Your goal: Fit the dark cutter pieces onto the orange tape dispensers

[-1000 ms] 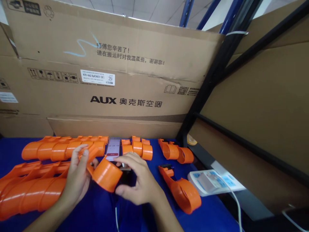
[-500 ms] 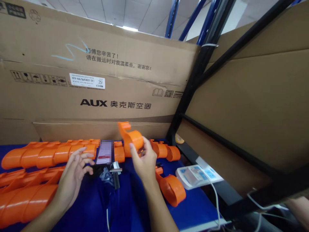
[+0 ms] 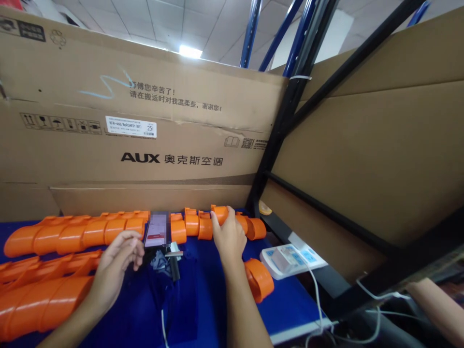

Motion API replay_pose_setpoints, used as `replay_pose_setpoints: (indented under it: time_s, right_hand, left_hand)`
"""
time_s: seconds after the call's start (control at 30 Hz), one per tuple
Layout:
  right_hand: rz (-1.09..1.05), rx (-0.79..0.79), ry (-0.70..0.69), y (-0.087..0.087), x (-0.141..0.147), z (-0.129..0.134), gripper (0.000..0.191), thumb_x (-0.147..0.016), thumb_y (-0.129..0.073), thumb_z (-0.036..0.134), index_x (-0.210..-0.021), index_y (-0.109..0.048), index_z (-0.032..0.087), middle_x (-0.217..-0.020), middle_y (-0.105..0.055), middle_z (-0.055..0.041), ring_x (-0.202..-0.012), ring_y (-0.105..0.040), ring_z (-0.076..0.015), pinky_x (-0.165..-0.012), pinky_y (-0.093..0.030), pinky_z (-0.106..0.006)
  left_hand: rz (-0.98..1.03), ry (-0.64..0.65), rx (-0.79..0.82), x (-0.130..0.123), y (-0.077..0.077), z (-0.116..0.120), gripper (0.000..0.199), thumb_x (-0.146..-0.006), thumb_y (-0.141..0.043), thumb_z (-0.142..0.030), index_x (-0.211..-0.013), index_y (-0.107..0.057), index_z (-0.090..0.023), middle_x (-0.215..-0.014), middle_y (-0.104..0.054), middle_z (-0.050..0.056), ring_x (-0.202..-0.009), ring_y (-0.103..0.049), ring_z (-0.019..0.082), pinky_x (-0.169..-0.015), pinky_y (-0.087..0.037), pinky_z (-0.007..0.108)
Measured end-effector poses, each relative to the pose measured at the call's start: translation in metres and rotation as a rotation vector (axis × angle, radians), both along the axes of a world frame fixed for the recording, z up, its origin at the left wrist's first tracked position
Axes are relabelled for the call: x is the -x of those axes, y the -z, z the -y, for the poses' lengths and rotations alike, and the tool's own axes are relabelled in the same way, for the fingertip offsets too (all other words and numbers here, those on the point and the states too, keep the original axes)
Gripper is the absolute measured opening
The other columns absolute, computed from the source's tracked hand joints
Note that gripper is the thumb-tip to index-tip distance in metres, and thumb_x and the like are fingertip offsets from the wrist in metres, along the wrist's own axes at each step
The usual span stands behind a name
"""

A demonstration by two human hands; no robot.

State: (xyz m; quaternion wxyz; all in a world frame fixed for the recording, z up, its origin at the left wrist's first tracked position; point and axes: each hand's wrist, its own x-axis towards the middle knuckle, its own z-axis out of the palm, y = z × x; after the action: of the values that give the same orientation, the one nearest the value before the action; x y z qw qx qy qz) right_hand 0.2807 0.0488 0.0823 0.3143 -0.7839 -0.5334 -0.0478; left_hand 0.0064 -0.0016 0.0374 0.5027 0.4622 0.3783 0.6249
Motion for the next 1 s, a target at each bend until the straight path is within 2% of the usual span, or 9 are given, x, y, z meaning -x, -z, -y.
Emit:
replay_pose_setpoints:
  time_s: [0.27,0.5,0.57,0.63,0.73,0.77,0.83,0.9,1.0]
  right_hand:
    - [0.035,0.018,-0.014,0.011,-0.004,-0.007,0.060,-0.100,-0.049,0.057,-0.144,-0.056,0.016,-0.125,-0.070,-0.0211,-0.110,-0.070,-0.0375,-0.085,-0.054,-0.044]
    - [0.079,-0.038,-0.083,0.010,-0.003,-0.003,0.051,-0.103,-0.047,0.040,-0.139,-0.058,0.005,-0.134,-0.064,-0.0250,-0.121,-0.064,-0.0351,-0.097,-0.050,-0.041]
    - [0.106,-0.055,-0.130,0.003,-0.008,0.006,0.045,-0.104,-0.043,0.037,-0.134,-0.062,0.009,-0.134,-0.065,-0.0204,-0.124,-0.061,-0.0313,-0.102,-0.047,-0.038]
    - [0.134,-0.052,-0.179,-0.004,-0.014,0.019,0.041,-0.104,-0.042,0.037,-0.127,-0.067,0.013,-0.128,-0.069,-0.0164,-0.119,-0.064,-0.0291,-0.102,-0.047,-0.037]
    - [0.191,0.012,-0.263,-0.011,-0.029,0.045,0.034,-0.099,-0.052,0.040,-0.111,-0.075,0.018,-0.115,-0.075,-0.0141,-0.110,-0.067,-0.0317,-0.095,-0.049,-0.040]
    - [0.269,0.091,-0.300,-0.012,-0.035,0.053,0.034,-0.097,-0.054,0.043,-0.108,-0.076,0.019,-0.112,-0.075,-0.0148,-0.108,-0.067,-0.0337,-0.092,-0.050,-0.043]
    - [0.360,0.246,-0.312,-0.009,-0.048,0.066,0.037,-0.092,-0.061,0.049,-0.111,-0.077,0.021,-0.112,-0.075,-0.0154,-0.108,-0.067,-0.0385,-0.089,-0.050,-0.048]
    - [0.380,0.348,-0.325,-0.002,-0.062,0.075,0.041,-0.087,-0.067,0.047,-0.118,-0.076,0.022,-0.113,-0.076,-0.0159,-0.109,-0.068,-0.0403,-0.090,-0.050,-0.051]
    - [0.319,0.330,-0.396,0.009,-0.077,0.081,0.039,-0.086,-0.067,0.036,-0.122,-0.075,0.022,-0.117,-0.077,-0.0160,-0.109,-0.072,-0.0371,-0.091,-0.052,-0.047]
  left_hand:
    - [-0.168,-0.016,-0.071,-0.001,0.006,-0.001,0.028,-0.089,-0.070,-0.048,-0.096,-0.068,-0.020,-0.068,-0.065,0.001,-0.058,-0.058,0.016,-0.053,-0.046,0.025]
    - [-0.279,-0.003,-0.172,0.000,0.004,0.001,0.029,-0.092,-0.066,-0.049,-0.092,-0.069,-0.020,-0.066,-0.063,0.000,-0.059,-0.058,0.016,-0.057,-0.047,0.026]
    - [-0.327,0.016,-0.210,-0.001,0.004,0.002,0.027,-0.092,-0.067,-0.047,-0.089,-0.070,-0.020,-0.067,-0.063,0.000,-0.061,-0.058,0.017,-0.060,-0.046,0.027]
    - [-0.367,0.024,-0.245,-0.002,0.004,0.005,0.025,-0.090,-0.069,-0.045,-0.087,-0.071,-0.020,-0.067,-0.063,0.000,-0.063,-0.058,0.017,-0.061,-0.044,0.027]
    - [-0.394,0.048,-0.269,-0.004,0.001,0.009,0.022,-0.087,-0.072,-0.043,-0.084,-0.073,-0.021,-0.066,-0.063,0.000,-0.061,-0.055,0.017,-0.059,-0.041,0.026]
    - [-0.401,0.059,-0.275,-0.004,0.000,0.011,0.021,-0.087,-0.072,-0.043,-0.084,-0.074,-0.022,-0.065,-0.062,0.000,-0.059,-0.054,0.017,-0.058,-0.040,0.026]
    - [-0.418,0.079,-0.295,-0.006,-0.002,0.014,0.020,-0.087,-0.072,-0.041,-0.083,-0.075,-0.022,-0.063,-0.060,-0.001,-0.056,-0.052,0.016,-0.056,-0.038,0.026]
    - [-0.439,0.093,-0.320,-0.007,-0.003,0.016,0.019,-0.087,-0.071,-0.040,-0.082,-0.074,-0.022,-0.061,-0.058,-0.001,-0.054,-0.050,0.015,-0.054,-0.037,0.026]
    - [-0.476,0.110,-0.358,-0.008,-0.004,0.019,0.018,-0.091,-0.067,-0.038,-0.082,-0.073,-0.023,-0.060,-0.057,-0.001,-0.053,-0.049,0.015,-0.053,-0.037,0.026]
